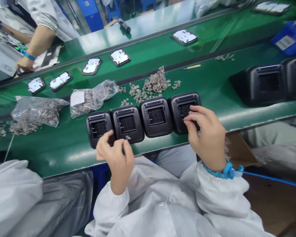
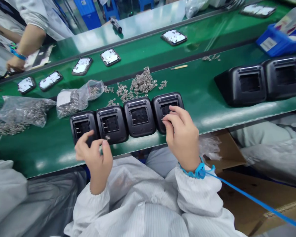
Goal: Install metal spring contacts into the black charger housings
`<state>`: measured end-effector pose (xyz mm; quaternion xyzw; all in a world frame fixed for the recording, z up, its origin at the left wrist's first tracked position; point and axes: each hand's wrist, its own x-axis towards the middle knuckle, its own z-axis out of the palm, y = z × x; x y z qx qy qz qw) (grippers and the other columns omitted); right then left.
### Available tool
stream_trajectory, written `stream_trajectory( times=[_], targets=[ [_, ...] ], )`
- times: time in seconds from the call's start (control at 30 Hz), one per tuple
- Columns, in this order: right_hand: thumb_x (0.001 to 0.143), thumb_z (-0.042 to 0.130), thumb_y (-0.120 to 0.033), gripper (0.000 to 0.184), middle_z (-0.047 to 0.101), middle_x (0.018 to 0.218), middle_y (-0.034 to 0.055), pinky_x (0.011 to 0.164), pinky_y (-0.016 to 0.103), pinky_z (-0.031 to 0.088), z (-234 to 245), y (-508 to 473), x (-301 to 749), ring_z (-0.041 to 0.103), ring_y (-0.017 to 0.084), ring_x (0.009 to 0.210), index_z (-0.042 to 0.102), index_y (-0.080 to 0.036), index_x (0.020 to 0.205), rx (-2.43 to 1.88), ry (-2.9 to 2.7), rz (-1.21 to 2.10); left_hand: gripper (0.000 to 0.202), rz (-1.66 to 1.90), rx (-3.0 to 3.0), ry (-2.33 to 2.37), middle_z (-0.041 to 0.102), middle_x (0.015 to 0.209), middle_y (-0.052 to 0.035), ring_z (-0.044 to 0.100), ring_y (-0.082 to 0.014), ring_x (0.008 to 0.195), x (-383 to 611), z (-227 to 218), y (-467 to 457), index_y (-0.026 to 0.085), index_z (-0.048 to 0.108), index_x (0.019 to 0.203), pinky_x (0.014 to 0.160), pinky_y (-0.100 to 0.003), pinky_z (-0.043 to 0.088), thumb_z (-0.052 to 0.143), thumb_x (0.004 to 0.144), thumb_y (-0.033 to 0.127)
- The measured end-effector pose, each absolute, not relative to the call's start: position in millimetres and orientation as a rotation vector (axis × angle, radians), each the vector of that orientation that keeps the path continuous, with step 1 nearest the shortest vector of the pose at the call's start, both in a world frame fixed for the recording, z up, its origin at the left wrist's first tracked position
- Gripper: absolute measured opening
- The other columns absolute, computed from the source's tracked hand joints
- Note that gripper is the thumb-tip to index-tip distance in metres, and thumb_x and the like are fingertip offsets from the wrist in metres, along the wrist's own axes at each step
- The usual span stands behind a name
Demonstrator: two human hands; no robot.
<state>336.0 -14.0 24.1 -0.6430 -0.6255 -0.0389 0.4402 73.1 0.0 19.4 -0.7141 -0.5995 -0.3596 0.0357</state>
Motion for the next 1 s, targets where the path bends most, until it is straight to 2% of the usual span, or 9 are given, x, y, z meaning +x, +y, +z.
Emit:
stream_trajectory(
  times=[0.07, 0.13, 0.2, 0.3, 0.47, 0.63, 0.73, 0.83, 1.0],
  targets=[
    [0.100, 0.055, -0.018, 0.012, 0.066, 0.134, 0.0141, 0.102, 0.050, 0.056, 19.5, -5.6, 337.6, 0.064, 0.032, 0.127, 0.066, -0.023, 0.102, -1.637, -1.608, -0.048, 0.021, -1.051, -2.035, -2.075, 0.053, 0.145, -0.0166, 0.048, -0.0343, 0.136, 59.8, 15.2, 4.6, 0.018, 0.061, 0.085, 0.106, -0.054, 0.030, 0.050, 0.100, 0.027],
    [0.099, 0.054, -0.019, 0.011, 0.065, 0.135, 0.0146, 0.099, 0.049, 0.056, 17.1, 0.3, 336.6, 0.064, 0.032, 0.127, 0.064, -0.022, 0.102, -1.667, -1.632, -0.034, 0.024, -1.040, -2.029, -2.222, 0.055, 0.147, -0.0146, 0.052, -0.0310, 0.135, 50.3, 13.5, 7.3, 0.018, 0.060, 0.086, 0.106, -0.053, 0.029, 0.045, 0.102, 0.028],
    [0.099, 0.055, -0.019, 0.009, 0.065, 0.135, 0.0147, 0.094, 0.047, 0.057, 17.4, 2.7, 334.3, 0.065, 0.032, 0.124, 0.063, -0.022, 0.101, -1.689, -1.645, -0.045, 0.024, -1.034, -2.060, -2.262, 0.057, 0.147, -0.0132, 0.054, -0.0287, 0.134, 43.8, 13.6, 8.5, 0.019, 0.059, 0.087, 0.105, -0.051, 0.028, 0.042, 0.102, 0.028],
    [0.099, 0.055, -0.018, 0.008, 0.067, 0.131, 0.0135, 0.090, 0.044, 0.057, 23.1, 0.5, 330.3, 0.067, 0.031, 0.120, 0.061, -0.023, 0.100, -1.641, -1.706, 0.004, 0.024, -0.994, -2.077, -2.235, 0.060, 0.147, -0.0110, 0.053, -0.0301, 0.133, 32.8, 15.7, 9.5, 0.019, 0.057, 0.085, 0.104, -0.051, 0.028, 0.043, 0.101, 0.029],
    [0.104, 0.046, -0.019, 0.012, 0.065, 0.134, 0.0137, 0.087, 0.040, 0.056, 43.4, -5.9, 321.3, 0.065, 0.028, 0.126, 0.057, -0.023, 0.100, -1.541, -1.899, 0.295, 0.028, -0.998, -2.081, -2.278, 0.069, 0.135, -0.0094, 0.055, -0.0300, 0.128, -3.0, 21.6, 10.9, 0.021, 0.056, 0.079, 0.106, -0.052, 0.033, 0.042, 0.100, 0.033],
    [0.105, 0.042, -0.020, 0.015, 0.066, 0.132, 0.0107, 0.088, 0.036, 0.053, 60.1, 10.4, 313.1, 0.057, 0.027, 0.137, 0.053, -0.024, 0.096, -1.373, -2.093, 0.625, 0.026, -1.049, -1.964, -2.349, 0.071, 0.132, -0.0081, 0.058, -0.0285, 0.127, -35.3, 22.5, 7.9, 0.021, 0.057, 0.081, 0.111, -0.053, 0.034, 0.045, 0.100, 0.034],
    [0.102, 0.047, -0.019, 0.012, 0.068, 0.125, 0.0091, 0.091, 0.036, 0.052, 62.2, 29.4, 306.1, 0.063, 0.026, 0.127, 0.053, -0.023, 0.092, -1.292, -2.011, 0.789, 0.024, -1.068, -1.898, -2.349, 0.070, 0.131, -0.0085, 0.057, -0.0278, 0.128, -48.1, 18.9, 8.6, 0.021, 0.057, 0.080, 0.113, -0.051, 0.037, 0.046, 0.099, 0.033],
    [0.099, 0.049, -0.018, 0.010, 0.069, 0.121, 0.0091, 0.086, 0.035, 0.053, 60.8, 43.2, 292.0, 0.066, 0.025, 0.116, 0.053, -0.022, 0.090, -1.256, -1.921, 0.927, 0.022, -1.130, -1.834, -2.345, 0.071, 0.129, -0.0079, 0.058, -0.0271, 0.128, -65.0, 14.7, 14.0, 0.021, 0.057, 0.081, 0.114, -0.050, 0.040, 0.048, 0.098, 0.032],
    [0.096, 0.051, -0.016, 0.011, 0.068, 0.121, 0.0101, 0.080, 0.031, 0.053, 57.6, 52.0, 263.3, 0.066, 0.022, 0.109, 0.058, -0.020, 0.090, -1.116, -1.952, 0.962, 0.019, -1.110, -1.738, -2.346, 0.073, 0.122, -0.0060, 0.061, -0.0284, 0.121, -100.5, 10.9, 27.2, 0.019, 0.059, 0.079, 0.111, -0.053, 0.045, 0.052, 0.093, 0.030]
  ],
)
